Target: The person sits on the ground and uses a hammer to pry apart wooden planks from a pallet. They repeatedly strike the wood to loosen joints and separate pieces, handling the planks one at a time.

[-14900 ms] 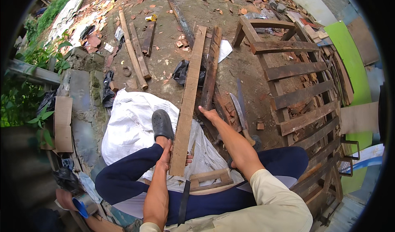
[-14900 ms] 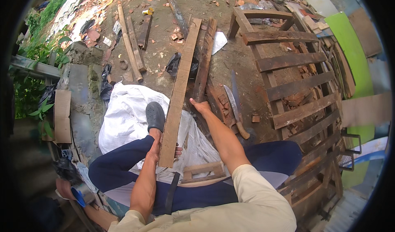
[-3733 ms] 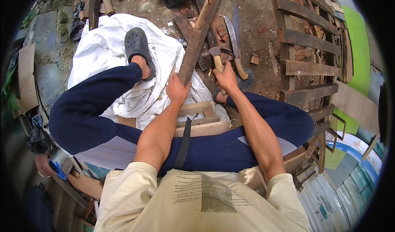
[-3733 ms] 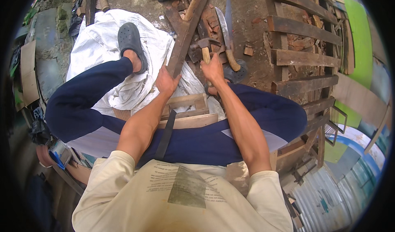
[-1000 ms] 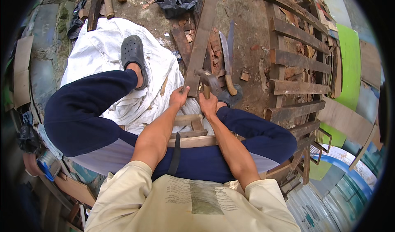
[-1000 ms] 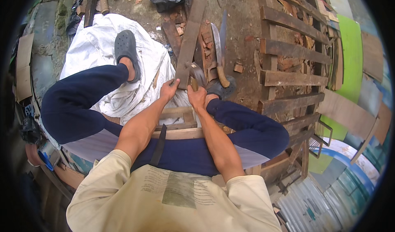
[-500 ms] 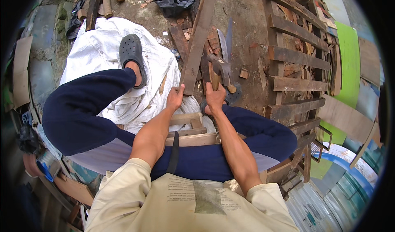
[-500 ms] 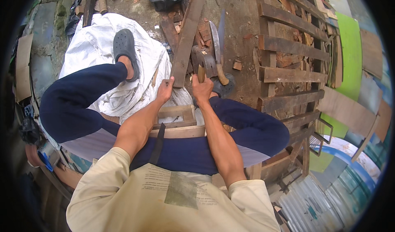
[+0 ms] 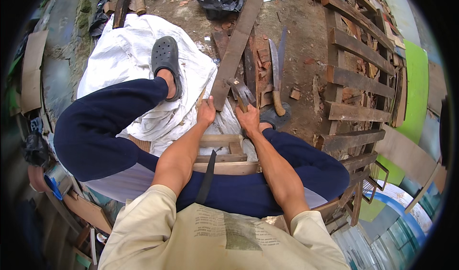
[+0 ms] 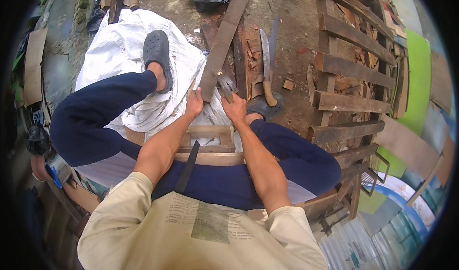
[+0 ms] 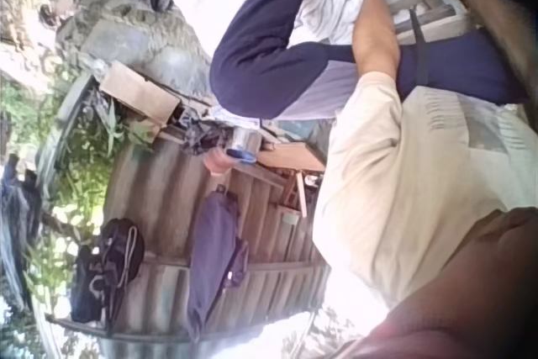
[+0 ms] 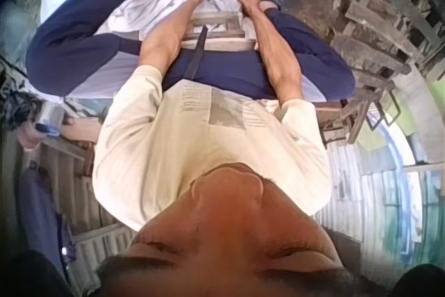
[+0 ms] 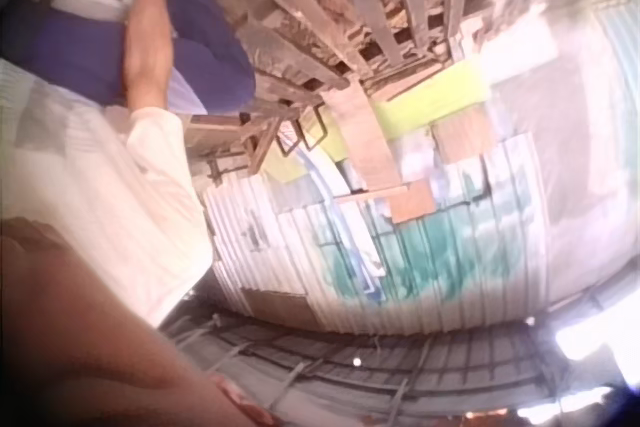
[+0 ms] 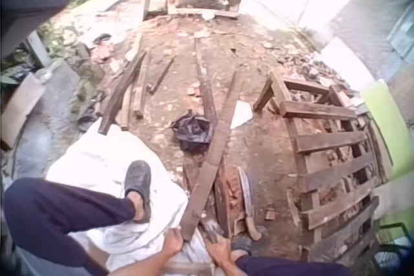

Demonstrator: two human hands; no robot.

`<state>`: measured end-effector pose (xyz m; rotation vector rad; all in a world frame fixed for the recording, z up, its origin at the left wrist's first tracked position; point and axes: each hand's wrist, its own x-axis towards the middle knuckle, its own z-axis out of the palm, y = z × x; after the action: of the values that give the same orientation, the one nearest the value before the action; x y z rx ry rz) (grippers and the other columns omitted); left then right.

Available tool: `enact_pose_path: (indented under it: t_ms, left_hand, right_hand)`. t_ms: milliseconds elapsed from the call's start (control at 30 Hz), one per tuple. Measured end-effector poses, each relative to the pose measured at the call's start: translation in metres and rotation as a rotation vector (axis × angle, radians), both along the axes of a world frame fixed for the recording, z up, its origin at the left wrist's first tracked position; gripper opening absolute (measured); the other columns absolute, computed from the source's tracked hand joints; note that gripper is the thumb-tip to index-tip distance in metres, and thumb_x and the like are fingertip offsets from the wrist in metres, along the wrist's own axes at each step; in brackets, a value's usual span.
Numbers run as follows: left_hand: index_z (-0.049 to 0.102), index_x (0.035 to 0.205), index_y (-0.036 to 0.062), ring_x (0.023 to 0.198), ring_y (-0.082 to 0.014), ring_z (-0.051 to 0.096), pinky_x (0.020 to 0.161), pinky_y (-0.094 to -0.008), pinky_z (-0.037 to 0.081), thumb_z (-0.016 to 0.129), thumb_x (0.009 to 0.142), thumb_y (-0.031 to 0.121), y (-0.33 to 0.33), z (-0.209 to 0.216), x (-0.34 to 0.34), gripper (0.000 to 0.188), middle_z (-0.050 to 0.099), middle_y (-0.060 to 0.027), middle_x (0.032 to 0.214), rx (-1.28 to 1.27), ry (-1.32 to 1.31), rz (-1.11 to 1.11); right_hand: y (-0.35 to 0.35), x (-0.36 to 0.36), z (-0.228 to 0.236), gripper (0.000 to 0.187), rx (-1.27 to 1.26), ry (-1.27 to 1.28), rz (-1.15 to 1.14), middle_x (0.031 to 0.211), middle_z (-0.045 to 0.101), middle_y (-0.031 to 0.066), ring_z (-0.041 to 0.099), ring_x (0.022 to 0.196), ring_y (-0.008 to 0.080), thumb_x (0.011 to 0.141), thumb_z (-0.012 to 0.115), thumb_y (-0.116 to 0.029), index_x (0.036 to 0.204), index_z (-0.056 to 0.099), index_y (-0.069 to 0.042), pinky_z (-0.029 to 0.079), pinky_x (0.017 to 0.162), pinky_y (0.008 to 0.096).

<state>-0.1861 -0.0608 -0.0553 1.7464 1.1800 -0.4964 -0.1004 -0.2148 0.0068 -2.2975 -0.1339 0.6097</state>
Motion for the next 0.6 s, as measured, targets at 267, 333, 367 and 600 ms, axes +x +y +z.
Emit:
enact_pose_path:
  t_ms: [267, 333, 367, 600]
  left_hand:
    - [0.058, 0.116, -0.0107, 0.115, -0.0504, 0.054, 0.1, -0.0519, 0.04, 0.027, 0.106, 0.051, 0.002, -0.004, -0.008, 0.069, 0.058, -0.0382, 0.116, 0.072, 0.015, -0.071]
    - [0.059, 0.113, -0.0103, 0.114, -0.0509, 0.054, 0.098, -0.0528, 0.041, 0.027, 0.106, 0.05, 0.0, -0.004, -0.011, 0.069, 0.059, -0.0382, 0.114, 0.088, -0.007, -0.073]
    - [0.059, 0.112, -0.0102, 0.113, -0.051, 0.055, 0.098, -0.0532, 0.041, 0.028, 0.106, 0.05, -0.001, -0.004, -0.014, 0.069, 0.059, -0.0381, 0.113, 0.091, -0.004, -0.067]
    - [0.061, 0.107, -0.009, 0.11, -0.0504, 0.056, 0.097, -0.0538, 0.042, 0.031, 0.105, 0.052, 0.008, 0.0, -0.02, 0.068, 0.061, -0.0361, 0.112, 0.101, -0.025, -0.119]
  right_hand:
    - [-0.011, 0.007, -0.007, 0.033, -0.072, -0.061, 0.189, 0.076, 0.067, 0.022, 0.066, 0.07, 0.0412, 0.081, 0.069, -0.033, 0.083, 0.067, 0.0, 0.051, 0.064, 0.0438]
    - [-0.004, 0.012, 0.005, 0.029, 0.125, -0.112, 0.158, 0.078, 0.07, 0.0211, 0.068, 0.073, 0.0408, 0.079, 0.073, -0.028, 0.089, 0.069, -0.002, 0.052, 0.067, 0.0444]
    - [0.001, 0.012, 0.009, 0.028, 0.223, -0.139, 0.142, 0.08, 0.071, 0.0206, 0.068, 0.074, 0.0406, 0.077, 0.075, -0.026, 0.093, 0.07, -0.003, 0.053, 0.068, 0.0447]
    - [0.001, -0.008, 0.007, 0.032, -0.178, 0.212, 0.061, 0.085, 0.069, 0.027, 0.066, 0.086, 0.0463, 0.081, 0.067, -0.032, 0.091, 0.071, -0.002, 0.051, 0.079, 0.0504]
